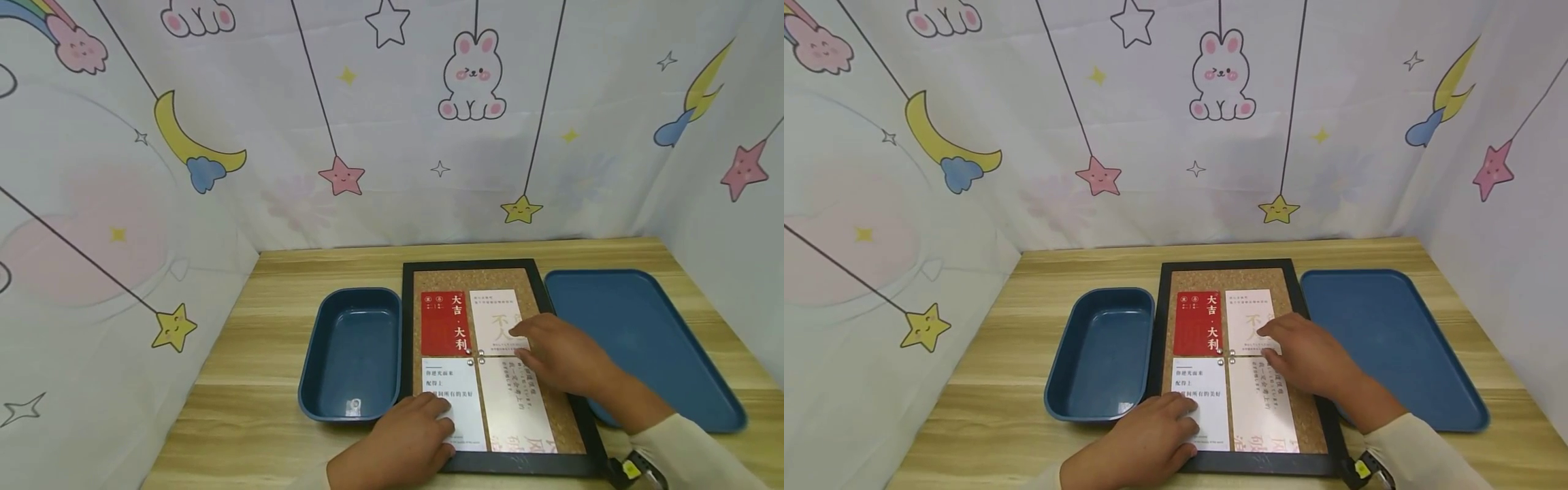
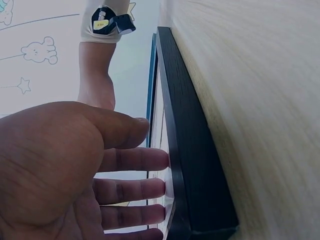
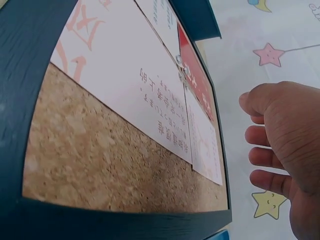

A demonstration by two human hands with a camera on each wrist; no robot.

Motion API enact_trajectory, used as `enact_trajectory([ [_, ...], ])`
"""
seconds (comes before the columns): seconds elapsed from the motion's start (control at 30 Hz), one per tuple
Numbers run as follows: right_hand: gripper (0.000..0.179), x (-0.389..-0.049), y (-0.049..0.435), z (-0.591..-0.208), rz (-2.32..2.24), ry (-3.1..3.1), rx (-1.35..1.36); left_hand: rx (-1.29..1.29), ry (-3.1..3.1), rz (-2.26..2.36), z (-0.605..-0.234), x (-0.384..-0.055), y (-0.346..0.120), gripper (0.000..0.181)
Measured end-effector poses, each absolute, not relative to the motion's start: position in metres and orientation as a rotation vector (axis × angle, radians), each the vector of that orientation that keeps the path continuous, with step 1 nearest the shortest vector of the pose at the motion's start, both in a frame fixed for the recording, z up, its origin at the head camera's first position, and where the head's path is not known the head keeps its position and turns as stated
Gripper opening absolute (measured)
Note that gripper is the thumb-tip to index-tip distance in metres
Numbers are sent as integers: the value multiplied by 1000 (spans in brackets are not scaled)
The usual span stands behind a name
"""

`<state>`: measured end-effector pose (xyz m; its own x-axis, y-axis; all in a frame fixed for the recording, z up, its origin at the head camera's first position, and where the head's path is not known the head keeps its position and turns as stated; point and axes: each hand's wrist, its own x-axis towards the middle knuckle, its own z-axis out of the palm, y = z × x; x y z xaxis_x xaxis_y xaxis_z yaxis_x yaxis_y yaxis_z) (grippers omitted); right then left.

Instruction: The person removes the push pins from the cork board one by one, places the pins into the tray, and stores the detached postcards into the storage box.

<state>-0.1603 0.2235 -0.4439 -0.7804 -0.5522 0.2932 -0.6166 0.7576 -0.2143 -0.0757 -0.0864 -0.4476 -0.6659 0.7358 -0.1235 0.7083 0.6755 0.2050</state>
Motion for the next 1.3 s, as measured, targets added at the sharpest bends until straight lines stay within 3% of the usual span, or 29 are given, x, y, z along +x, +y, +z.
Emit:
enact_trajectory([
  [1.3, 29, -158, 188, -457, 482, -2883, 834, 1246, 2750, 194, -451, -75, -86, 25],
])
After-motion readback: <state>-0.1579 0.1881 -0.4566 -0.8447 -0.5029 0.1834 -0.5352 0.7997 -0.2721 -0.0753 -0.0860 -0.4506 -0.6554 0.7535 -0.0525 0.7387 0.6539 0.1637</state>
